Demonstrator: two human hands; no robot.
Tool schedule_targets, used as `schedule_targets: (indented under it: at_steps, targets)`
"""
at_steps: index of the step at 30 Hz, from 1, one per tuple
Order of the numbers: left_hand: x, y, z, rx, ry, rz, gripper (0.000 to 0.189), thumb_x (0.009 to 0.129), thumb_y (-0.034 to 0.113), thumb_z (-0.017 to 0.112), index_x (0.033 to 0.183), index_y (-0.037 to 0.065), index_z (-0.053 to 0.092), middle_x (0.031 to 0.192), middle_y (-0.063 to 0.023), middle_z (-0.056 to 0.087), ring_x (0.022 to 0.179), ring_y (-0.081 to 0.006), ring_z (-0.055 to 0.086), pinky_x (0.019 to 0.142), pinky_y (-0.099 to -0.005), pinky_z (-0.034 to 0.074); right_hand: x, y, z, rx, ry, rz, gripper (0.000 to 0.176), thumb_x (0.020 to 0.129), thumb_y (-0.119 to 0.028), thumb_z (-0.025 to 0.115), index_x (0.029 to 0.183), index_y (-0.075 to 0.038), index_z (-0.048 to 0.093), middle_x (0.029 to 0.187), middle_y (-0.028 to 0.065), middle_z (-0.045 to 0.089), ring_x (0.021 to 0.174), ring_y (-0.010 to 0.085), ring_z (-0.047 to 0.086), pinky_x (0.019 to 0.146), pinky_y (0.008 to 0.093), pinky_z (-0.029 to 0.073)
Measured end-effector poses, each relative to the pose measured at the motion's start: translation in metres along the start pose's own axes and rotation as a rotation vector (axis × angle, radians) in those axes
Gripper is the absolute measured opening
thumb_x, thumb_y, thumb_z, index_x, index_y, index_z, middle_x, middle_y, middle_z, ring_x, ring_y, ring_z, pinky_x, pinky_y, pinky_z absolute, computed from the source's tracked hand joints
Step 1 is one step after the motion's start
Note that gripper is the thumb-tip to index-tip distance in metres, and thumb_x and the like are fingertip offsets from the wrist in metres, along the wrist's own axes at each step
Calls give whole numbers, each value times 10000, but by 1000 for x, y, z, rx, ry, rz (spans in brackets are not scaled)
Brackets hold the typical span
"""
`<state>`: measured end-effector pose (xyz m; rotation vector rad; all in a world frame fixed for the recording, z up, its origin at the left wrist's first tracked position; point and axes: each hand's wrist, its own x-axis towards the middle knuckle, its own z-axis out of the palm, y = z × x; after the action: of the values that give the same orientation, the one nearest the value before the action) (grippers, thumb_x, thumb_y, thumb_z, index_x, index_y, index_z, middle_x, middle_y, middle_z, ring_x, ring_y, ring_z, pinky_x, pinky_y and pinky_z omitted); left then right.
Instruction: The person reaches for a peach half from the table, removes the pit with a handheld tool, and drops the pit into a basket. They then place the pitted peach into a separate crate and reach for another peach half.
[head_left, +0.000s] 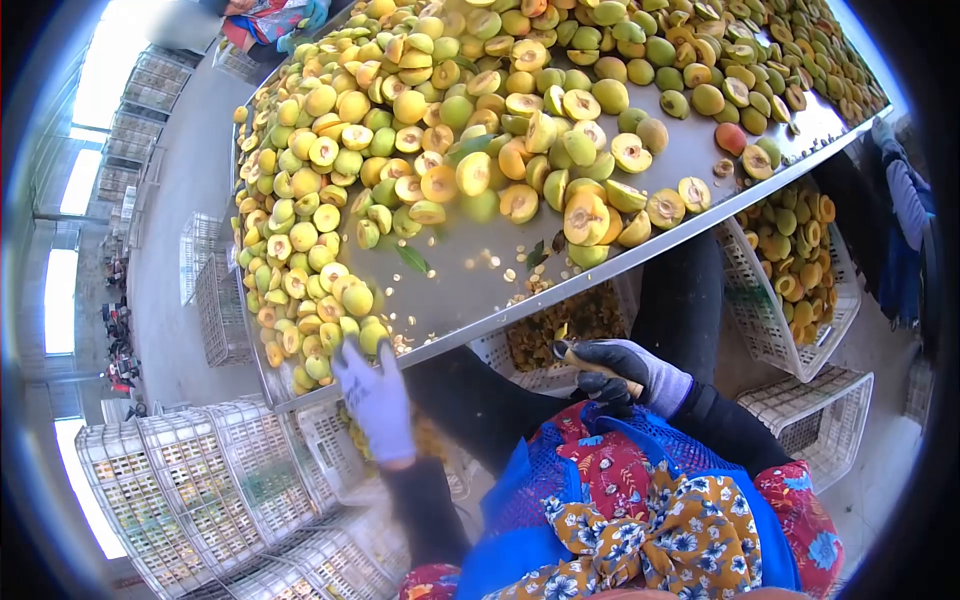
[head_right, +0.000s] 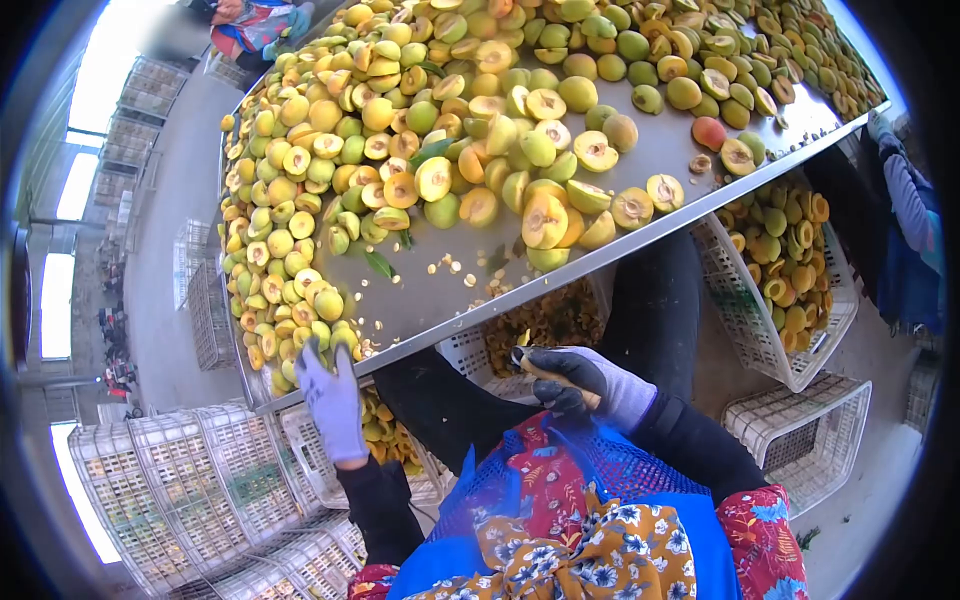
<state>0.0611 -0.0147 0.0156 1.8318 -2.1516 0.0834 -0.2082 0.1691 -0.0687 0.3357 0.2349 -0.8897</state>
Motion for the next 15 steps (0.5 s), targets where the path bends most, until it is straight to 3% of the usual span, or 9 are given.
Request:
schedule_targets:
  at_steps: [4,6,8,9,11,12,13,14,15]
  targets:
    - [81,114,42,-289,-145,236,481,919,320,622,1281,15,537,1169,-281,573,1097,-413,578,899,-470,481,-1,2,24,-449,312,-134,240,1037,-332,473,1102,-120,566,664,20,551,429,57,464,376,174,338]
    - [115,155,90,-219,-145,350,566,893,341,650,1324,11,489,1157,-281,571,1071,-415,587,872,-485,488,-8,3,29,-613,353,-151,303,1015,-359,520,1043,-63,577,667,2,554,506,73,513,450,219,387]
    - [129,166,138,-209,-157,436,501,863,285,667,1218,-29,508,1116,-281,591,1033,-412,609,872,-464,502,-14,6,33,-761,360,-184,349,1001,-380,546,1015,-32,578,667,-6,555,552,89,535,498,254,419]
    - [130,168,137,-304,-205,403,508,856,276,671,1220,-33,497,1112,-285,598,1021,-409,616,870,-464,505,-17,7,36,-830,426,-236,314,976,-321,591,1033,-13,556,641,33,560,567,175,549,553,315,439]
    - [127,163,136,-486,-309,334,523,844,259,678,1223,-39,477,1104,-295,613,999,-402,630,867,-464,511,-21,8,28,-1238,355,-562,259,954,-247,606,1056,-16,549,689,69,565,562,227,541,550,330,439]
    - [119,148,154,-871,-425,128,365,848,155,683,1100,-22,488,1010,-181,650,786,-285,691,582,-353,568,-19,11,27,-1382,367,-649,236,942,-205,601,1061,-9,543,744,107,563,590,270,553,559,362,445]
    - [106,141,140,-1292,-603,-17,371,849,83,656,1161,-1,474,1027,-135,613,721,-218,682,524,-292,581,-17,13,25,-1529,395,-742,219,931,-163,596,1067,-2,536,800,146,562,618,312,566,568,393,450]
    - [61,143,82,-1628,-823,-275,453,851,34,617,1269,31,440,1090,-156,583,815,-261,684,618,-360,632,-15,16,23,-1669,438,-839,207,920,-121,591,1073,5,529,855,184,561,647,354,578,577,424,455]
    - [42,137,69,-1724,-873,-356,542,857,1,577,1362,73,394,1155,-171,557,946,-310,663,736,-452,639,-15,9,55,-1637,506,-787,198,928,-127,582,1060,11,527,861,199,564,669,367,593,587,448,459]
